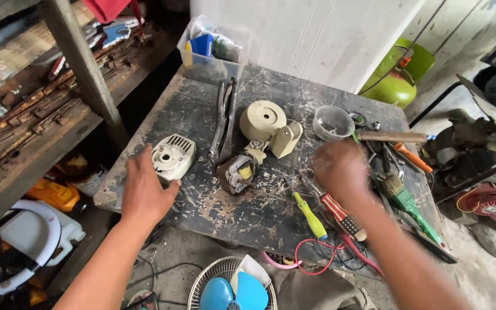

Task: Disassembling a small electric motor core using hand tools like screwdrivers and pliers.

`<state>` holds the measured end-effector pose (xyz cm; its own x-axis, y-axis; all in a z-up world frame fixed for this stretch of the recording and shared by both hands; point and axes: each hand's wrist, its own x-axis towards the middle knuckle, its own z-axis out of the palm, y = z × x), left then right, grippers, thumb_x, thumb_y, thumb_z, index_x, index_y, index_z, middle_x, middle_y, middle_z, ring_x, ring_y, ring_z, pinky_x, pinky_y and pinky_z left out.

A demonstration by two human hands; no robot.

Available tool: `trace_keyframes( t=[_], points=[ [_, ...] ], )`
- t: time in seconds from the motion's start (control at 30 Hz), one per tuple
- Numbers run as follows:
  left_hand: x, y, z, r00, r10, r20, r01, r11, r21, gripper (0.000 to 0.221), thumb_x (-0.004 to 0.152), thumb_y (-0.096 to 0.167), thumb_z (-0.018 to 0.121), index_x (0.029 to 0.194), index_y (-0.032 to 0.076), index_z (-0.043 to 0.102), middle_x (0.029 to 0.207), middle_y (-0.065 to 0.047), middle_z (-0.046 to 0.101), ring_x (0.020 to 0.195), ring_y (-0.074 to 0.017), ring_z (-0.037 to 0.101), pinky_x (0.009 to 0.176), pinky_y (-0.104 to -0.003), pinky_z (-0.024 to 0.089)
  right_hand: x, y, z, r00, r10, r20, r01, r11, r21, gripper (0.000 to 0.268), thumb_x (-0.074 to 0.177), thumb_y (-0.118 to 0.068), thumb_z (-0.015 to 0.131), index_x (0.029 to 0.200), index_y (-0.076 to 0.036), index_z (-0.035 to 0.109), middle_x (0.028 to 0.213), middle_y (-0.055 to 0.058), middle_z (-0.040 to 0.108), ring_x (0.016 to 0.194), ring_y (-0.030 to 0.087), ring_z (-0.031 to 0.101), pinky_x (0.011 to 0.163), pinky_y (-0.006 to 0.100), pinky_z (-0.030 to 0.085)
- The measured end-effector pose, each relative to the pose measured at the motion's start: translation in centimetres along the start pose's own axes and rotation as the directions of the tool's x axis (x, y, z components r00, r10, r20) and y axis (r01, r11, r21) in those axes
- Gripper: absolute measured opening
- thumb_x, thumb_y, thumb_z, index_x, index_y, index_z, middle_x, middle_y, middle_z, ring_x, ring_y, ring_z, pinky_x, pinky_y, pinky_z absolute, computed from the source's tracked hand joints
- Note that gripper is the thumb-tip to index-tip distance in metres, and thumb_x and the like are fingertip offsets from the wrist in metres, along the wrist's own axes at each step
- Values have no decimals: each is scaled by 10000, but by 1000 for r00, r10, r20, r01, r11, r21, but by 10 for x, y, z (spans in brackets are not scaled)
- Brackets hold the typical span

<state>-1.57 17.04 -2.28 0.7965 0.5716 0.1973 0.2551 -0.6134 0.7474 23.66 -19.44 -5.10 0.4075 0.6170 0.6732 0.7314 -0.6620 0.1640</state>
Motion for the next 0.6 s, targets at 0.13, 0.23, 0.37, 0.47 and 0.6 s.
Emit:
trace_keyframes(
  t=[0.13, 0.23, 0.37, 0.47, 0.6],
  points=[
    [3, 5, 0, 1000, 13, 22, -14, 1000, 21, 924, 771, 79, 804, 1541, -72, 315, 1365, -391, 385, 1207, -661, 509, 894, -712, 545, 64, 60, -38, 921, 389, 16, -385, 916, -110, 142, 917, -364, 828, 1015, -272, 781, 903, 15, 691, 896, 307, 714, 797, 454, 566],
    [-7, 16, -4, 999, 26, 46, -29, 998, 53, 918, 779, 113, 792, 1541, -63, 311, 1409, -376, 366, 1246, -665, 478, 940, -720, 506, 59, 105, -27, 874, 486, 25, -484, 874, -41, 274, 909, -358, 825, 1154, -249, 767, 1023, -20, 727, 1011, 243, 719, 875, 447, 563],
    [-9, 36, -8, 997, 59, 58, -60, 998, 21, 884, 782, 58, 772, 1535, -71, 328, 1405, -409, 333, 1234, -706, 441, 913, -765, 485, 43, 80, -51, 791, 593, 149, -600, 800, -3, 261, 985, -429, 734, 1174, -252, 761, 1061, 42, 730, 1060, 371, 688, 905, 545, 531],
    [-7, 53, -8, 969, -185, 161, 175, 982, 77, 997, 818, 146, 794, 1626, 136, 210, 1649, -165, 136, 1028, -324, 657, 1016, -483, 530, 48, 56, -65, 652, 682, 330, -743, 661, 103, 274, 975, -179, 699, 1225, -80, 758, 1128, 111, 759, 997, 264, 704, 874, 430, 577],
    [1, 69, -6, 966, -239, 102, 236, 971, 40, 1032, 793, 115, 790, 1630, 144, 188, 1679, -147, 82, 885, -332, 689, 847, -455, 601, 66, 81, -40, 632, 654, 416, -737, 673, 60, 289, 1011, -188, 638, 1252, -48, 714, 1097, 149, 751, 949, 295, 697, 811, 455, 576]
  ],
)
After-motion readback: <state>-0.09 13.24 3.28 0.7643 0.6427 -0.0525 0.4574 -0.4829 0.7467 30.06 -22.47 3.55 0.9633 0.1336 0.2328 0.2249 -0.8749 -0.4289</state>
